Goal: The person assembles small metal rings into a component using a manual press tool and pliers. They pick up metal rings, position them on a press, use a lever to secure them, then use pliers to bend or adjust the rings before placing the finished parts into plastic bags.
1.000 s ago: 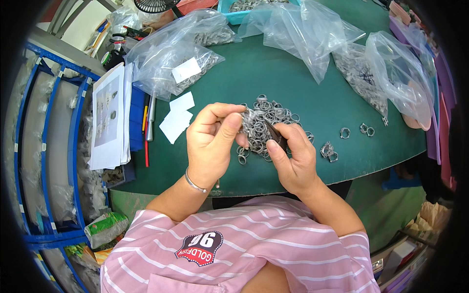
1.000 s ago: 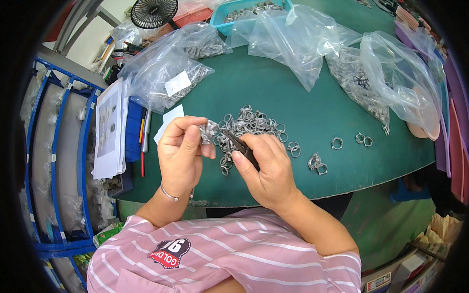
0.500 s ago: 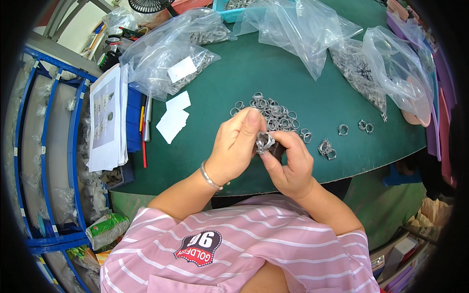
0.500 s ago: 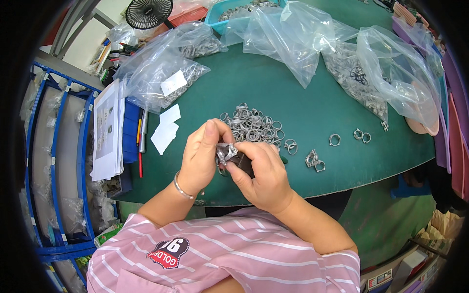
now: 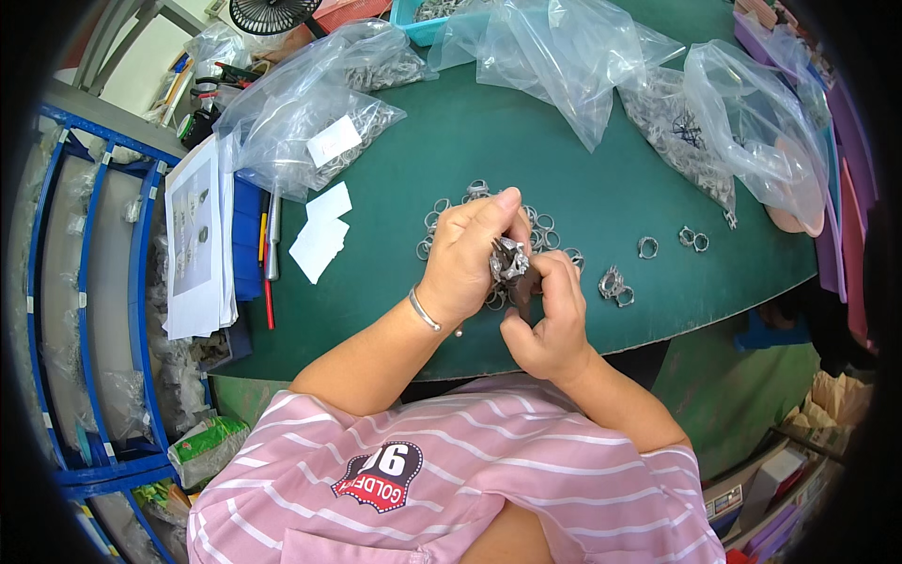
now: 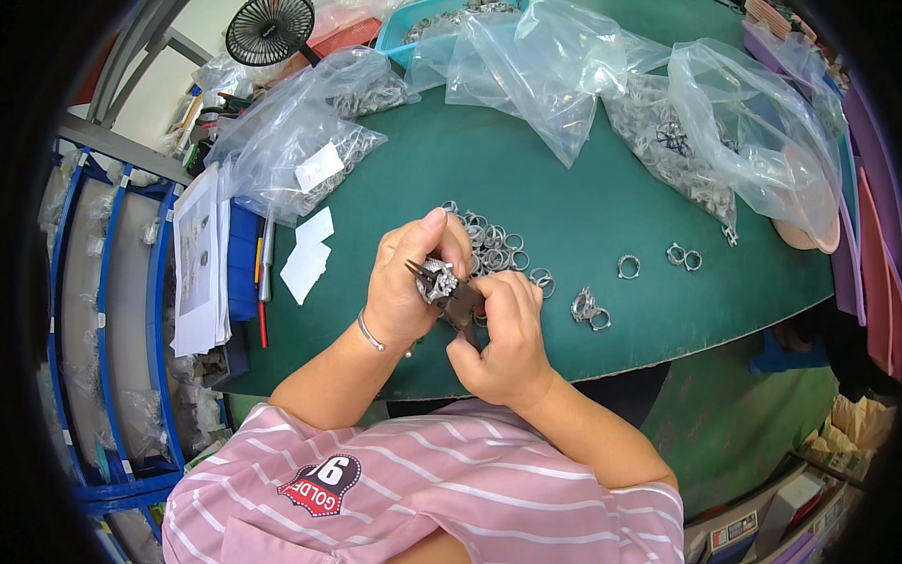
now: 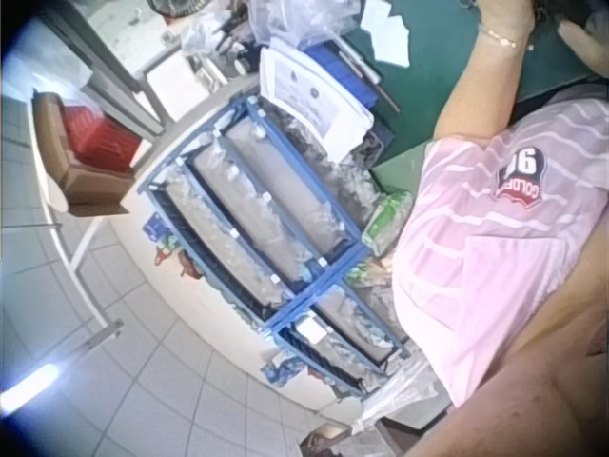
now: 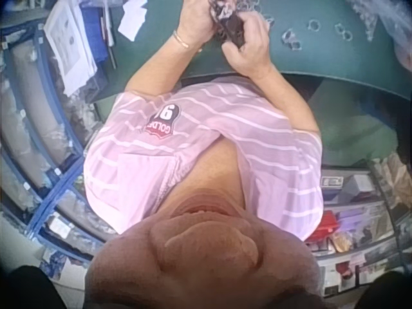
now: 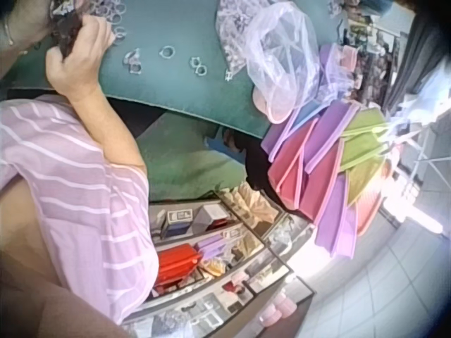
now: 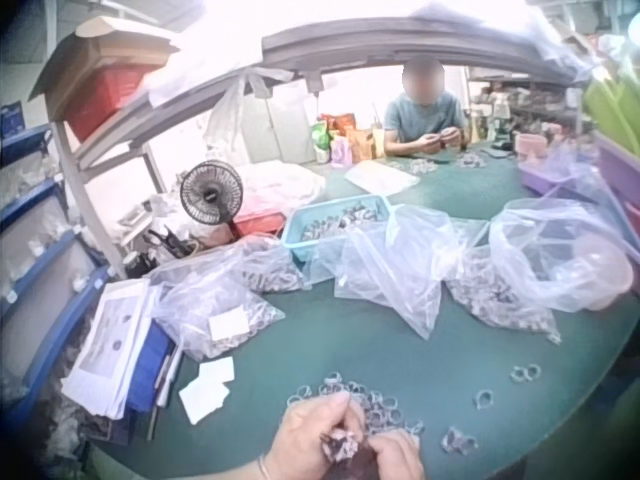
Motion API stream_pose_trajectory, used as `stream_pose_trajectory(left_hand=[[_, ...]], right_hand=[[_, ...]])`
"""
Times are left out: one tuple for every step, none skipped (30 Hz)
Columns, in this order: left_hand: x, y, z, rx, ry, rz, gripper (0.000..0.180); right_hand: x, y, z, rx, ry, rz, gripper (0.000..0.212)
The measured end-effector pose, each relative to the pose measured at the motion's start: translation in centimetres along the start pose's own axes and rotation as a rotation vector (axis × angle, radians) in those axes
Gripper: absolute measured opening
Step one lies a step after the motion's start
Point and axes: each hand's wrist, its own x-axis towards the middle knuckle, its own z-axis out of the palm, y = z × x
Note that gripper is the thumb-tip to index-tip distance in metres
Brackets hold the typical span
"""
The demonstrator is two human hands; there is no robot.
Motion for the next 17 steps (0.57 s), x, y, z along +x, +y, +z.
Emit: stream_pose_trajectory(left_hand=[[0.0,0.4,0.5,0.024,0.011,0.005,0.05],[0.1,0.6,1.0,0.048,0.023,0.01,0.051],[0.5,0.5,1.6,-0.029,0.021,0.021,0.052],[0.7,0.3,1.5,-0.045,-0.048,0.047,0.052],[1.1,0.0,1.4,-0.061,-0.118,0.073,0.052],[1.4,-0.2,1.3,-0.077,-0.189,0.098,0.053],[1.6,-0.3,1.8,-0.067,-0.169,0.121,0.053],[1.8,-0.5,2.0,-0.097,-0.173,0.115,0.052],[2.0,-0.8,2.0,-0.128,-0.176,0.109,0.052],[2.1,-1.0,2.0,-0.156,-0.179,0.104,0.052],[2.2,-1.1,2.1,-0.172,-0.175,0.091,0.051],[2.3,-1.2,2.2,-0.188,-0.169,0.079,0.051],[2.4,-1.1,2.1,-0.203,-0.154,0.077,0.051],[2.3,-1.0,2.3,-0.09,-0.118,0.053,0.051],[2.3,-1.1,2.8,0.022,-0.077,0.028,0.052],[2.5,-0.6,3.1,0.146,-0.025,0.017,0.052],[3.0,0.1,3.8,0.34,-0.022,0.031,0.056]], right_hand=[[-0.1,0.1,-0.2,0.011,-0.008,0.012,0.041],[-0.1,0.2,-0.4,0.04,-0.008,0.039,0.04],[-0.1,0.3,-0.5,0.068,-0.008,0.066,0.04],[-0.1,0.4,-0.7,0.099,-0.007,0.091,0.04],[0.0,0.4,-1.0,0.103,-0.011,0.085,0.042],[0.1,0.4,-1.2,0.135,-0.006,0.087,0.043],[0.2,0.4,-1.4,0.166,0.0,0.091,0.044],[0.3,0.4,-1.5,0.197,0.006,0.094,0.045],[0.2,0.6,-1.7,0.226,-0.007,0.107,0.046],[0.1,1.0,-1.8,0.257,-0.02,0.119,0.048],[-0.1,1.3,-1.7,0.288,-0.035,0.13,0.05],[-0.3,1.6,-1.5,0.347,-0.011,0.159,0.052],[-0.2,1.9,-1.2,0.411,0.002,0.18,0.053],[-0.1,2.0,-1.0,0.476,0.012,0.201,0.055],[0.0,1.6,-1.3,0.543,0.007,0.245,0.06],[0.5,1.1,-1.9,0.583,-0.022,0.293,0.065],[1.0,0.5,-2.6,0.619,-0.043,0.342,0.07]])
